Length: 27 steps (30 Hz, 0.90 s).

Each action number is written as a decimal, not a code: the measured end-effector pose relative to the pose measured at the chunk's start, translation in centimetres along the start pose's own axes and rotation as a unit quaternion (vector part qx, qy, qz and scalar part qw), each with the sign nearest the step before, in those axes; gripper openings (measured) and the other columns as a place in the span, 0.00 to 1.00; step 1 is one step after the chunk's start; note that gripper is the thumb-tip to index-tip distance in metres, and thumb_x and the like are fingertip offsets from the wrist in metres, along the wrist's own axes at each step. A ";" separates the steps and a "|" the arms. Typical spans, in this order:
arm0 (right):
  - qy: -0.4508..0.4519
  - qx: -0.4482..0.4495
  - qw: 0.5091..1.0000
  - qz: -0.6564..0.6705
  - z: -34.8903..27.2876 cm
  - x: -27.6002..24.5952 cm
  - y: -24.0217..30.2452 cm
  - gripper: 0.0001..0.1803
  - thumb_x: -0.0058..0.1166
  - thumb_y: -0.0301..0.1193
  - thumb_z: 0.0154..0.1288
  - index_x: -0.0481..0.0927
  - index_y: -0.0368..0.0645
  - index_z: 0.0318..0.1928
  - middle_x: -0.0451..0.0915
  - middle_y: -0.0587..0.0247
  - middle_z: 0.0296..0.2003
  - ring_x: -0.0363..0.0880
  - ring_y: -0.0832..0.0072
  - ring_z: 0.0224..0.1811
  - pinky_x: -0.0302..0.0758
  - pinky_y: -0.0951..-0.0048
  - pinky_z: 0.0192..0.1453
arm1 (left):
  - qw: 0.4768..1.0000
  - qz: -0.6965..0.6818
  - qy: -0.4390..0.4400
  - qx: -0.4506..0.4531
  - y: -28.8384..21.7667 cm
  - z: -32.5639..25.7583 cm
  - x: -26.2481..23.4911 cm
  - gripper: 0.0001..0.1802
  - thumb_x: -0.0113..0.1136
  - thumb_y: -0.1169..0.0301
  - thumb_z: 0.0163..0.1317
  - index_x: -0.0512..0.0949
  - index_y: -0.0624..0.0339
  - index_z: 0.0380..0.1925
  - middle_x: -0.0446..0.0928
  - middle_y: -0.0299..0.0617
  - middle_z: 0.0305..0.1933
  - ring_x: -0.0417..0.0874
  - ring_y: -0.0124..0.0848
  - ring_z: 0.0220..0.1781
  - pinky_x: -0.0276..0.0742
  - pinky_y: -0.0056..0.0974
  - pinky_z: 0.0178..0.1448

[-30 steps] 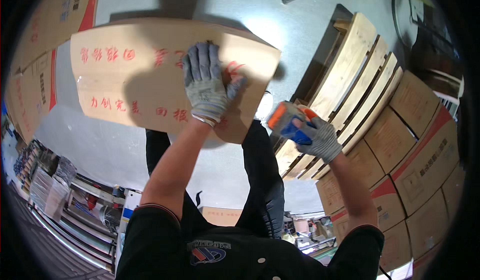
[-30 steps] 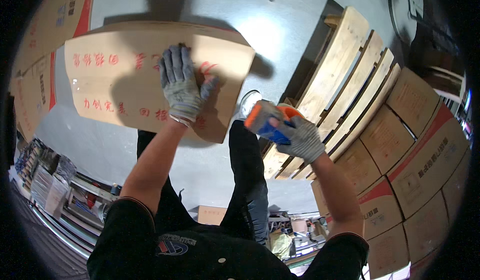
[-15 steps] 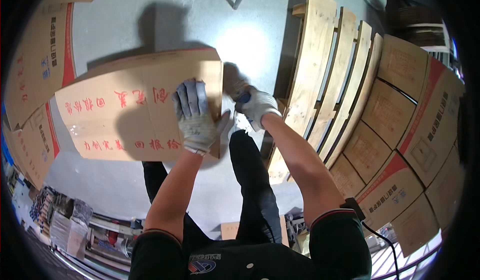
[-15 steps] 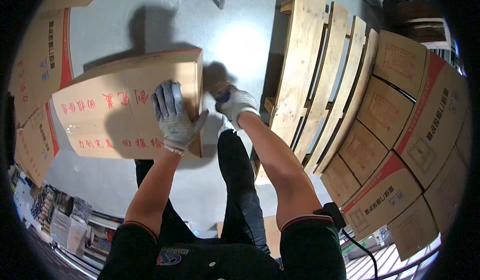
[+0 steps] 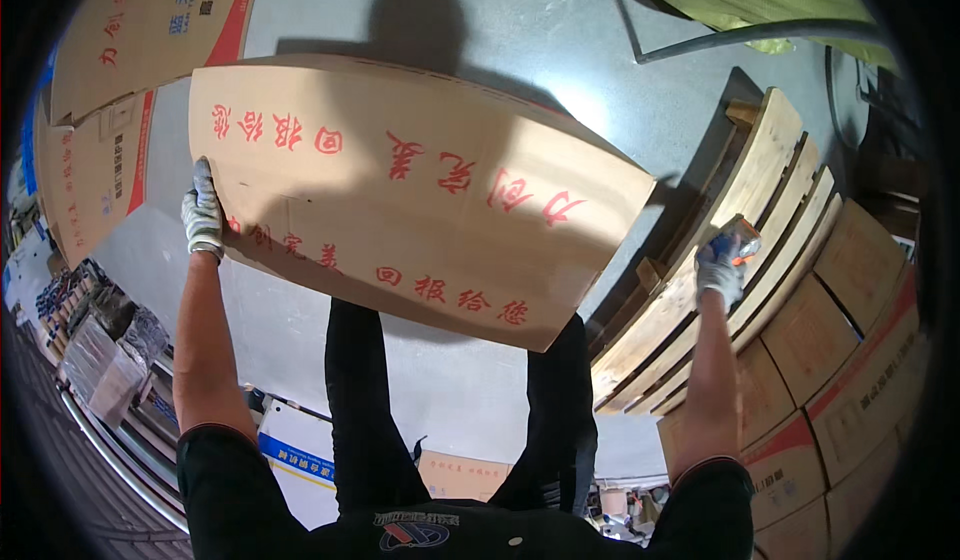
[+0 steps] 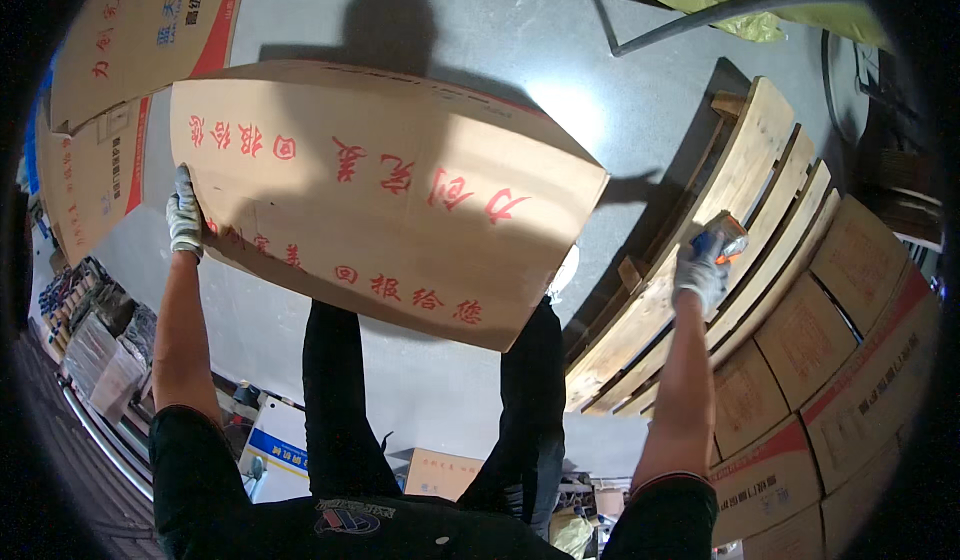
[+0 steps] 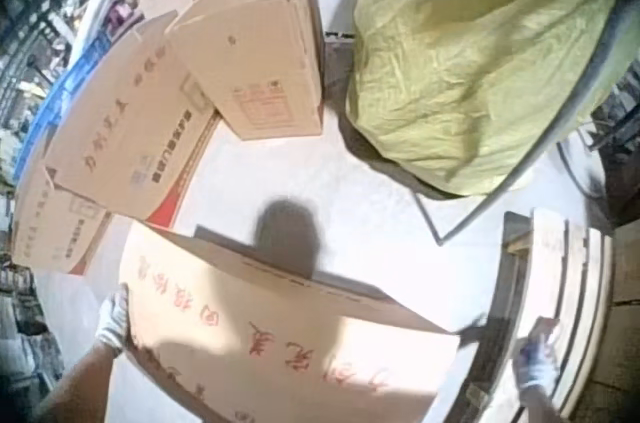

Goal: Operates an industrial rolling machine to remove finished plastic rolls and subsequently packs cylindrical tubes into cardboard boxes and seals them with tape.

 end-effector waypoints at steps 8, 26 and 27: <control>0.449 0.036 0.335 0.828 -14.0 7.1 11.4 0.29 0.42 0.43 0.69 0.61 0.37 0.63 0.67 0.54 0.59 0.66 0.62 0.62 0.67 0.63 0.64 | 0.994 -0.079 0.016 0.072 2.1 1.0 3.4 0.29 0.55 0.44 0.59 0.80 0.65 0.32 0.78 0.37 0.25 0.73 0.22 0.29 0.71 0.32 0.36; 0.396 0.120 0.539 0.734 -16.1 -15.6 24.6 0.32 0.45 0.55 0.63 0.75 0.36 0.49 0.79 0.52 0.44 0.78 0.62 0.44 0.72 0.66 0.55 | 0.858 -0.426 0.280 -0.069 8.7 19.6 -1.1 0.26 0.44 0.51 0.68 0.70 0.60 0.53 0.74 0.40 0.52 0.76 0.32 0.51 0.75 0.38 0.53; 0.384 0.129 0.495 0.769 -17.1 -15.7 26.0 0.31 0.46 0.55 0.62 0.77 0.37 0.46 0.81 0.53 0.39 0.79 0.63 0.39 0.74 0.65 0.51 | 0.830 -0.447 0.325 -0.074 10.7 19.5 -1.7 0.26 0.41 0.52 0.68 0.67 0.59 0.57 0.71 0.40 0.56 0.74 0.34 0.55 0.73 0.40 0.57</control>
Point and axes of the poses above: each hand's wrist, its own z-axis towards the middle knuckle, its own x-axis out of the palm, y = z × x, the point moved 2 cm from there along z, towards the middle knuckle
